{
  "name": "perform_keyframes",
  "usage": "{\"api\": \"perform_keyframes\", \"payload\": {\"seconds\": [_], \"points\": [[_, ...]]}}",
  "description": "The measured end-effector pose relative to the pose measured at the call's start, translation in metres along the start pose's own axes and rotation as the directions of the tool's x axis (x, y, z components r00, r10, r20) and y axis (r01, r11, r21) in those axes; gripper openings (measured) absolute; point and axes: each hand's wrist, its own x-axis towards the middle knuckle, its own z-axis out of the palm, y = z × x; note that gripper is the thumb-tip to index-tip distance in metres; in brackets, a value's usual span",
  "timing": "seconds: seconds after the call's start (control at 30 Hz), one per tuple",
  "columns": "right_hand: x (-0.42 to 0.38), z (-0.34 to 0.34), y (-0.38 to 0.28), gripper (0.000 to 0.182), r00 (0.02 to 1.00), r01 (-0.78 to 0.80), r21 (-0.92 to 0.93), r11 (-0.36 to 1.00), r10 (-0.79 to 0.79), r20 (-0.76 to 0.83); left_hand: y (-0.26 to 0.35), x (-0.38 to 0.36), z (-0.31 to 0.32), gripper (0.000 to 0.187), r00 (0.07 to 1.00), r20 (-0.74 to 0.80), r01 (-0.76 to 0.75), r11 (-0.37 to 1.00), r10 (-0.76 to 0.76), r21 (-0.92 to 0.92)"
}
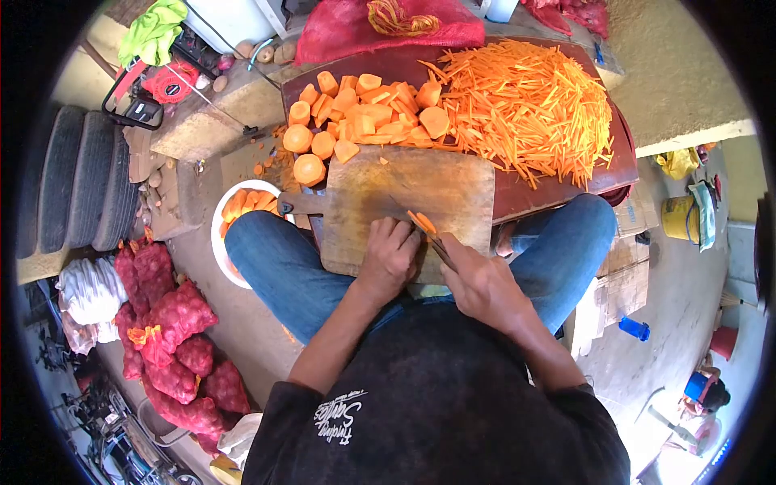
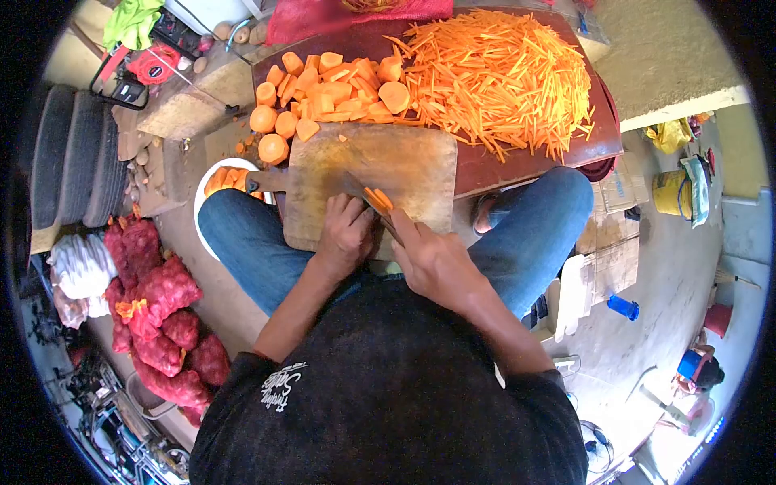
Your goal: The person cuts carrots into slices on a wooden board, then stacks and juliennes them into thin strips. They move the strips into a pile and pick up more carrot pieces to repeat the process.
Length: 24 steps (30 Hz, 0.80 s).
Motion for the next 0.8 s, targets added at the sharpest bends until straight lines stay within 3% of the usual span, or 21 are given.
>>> {"api": "perform_keyframes", "payload": {"seconds": [0.1,0.2,0.5,0.8], "points": [[-0.004,-0.006,-0.003,0.043,1.000,-0.018,0.003,1.000,0.018,0.012,-0.003,-0.002,0.003,0.026,0.999,-0.036,0.015,0.999,-0.016,-0.030],[-0.016,-0.010,-0.005,0.051,1.000,0.019,-0.042,0.999,-0.018,0.023,-0.002,-0.002,0.002,0.026,0.998,-0.045,0.037,0.998,-0.039,-0.044],[-0.006,-0.009,-0.012,0.045,0.999,-0.029,-0.032,0.999,0.030,0.026,-0.003,-0.004,0.000,0.027,0.998,-0.018,0.056,0.998,-0.056,-0.040],[-0.001,-0.005,-0.011,0.036,0.999,0.030,-0.006,1.000,-0.030,-0.035,-0.004,-0.003,0.002,0.022,0.997,-0.056,0.056,0.998,-0.057,-0.022]]}}
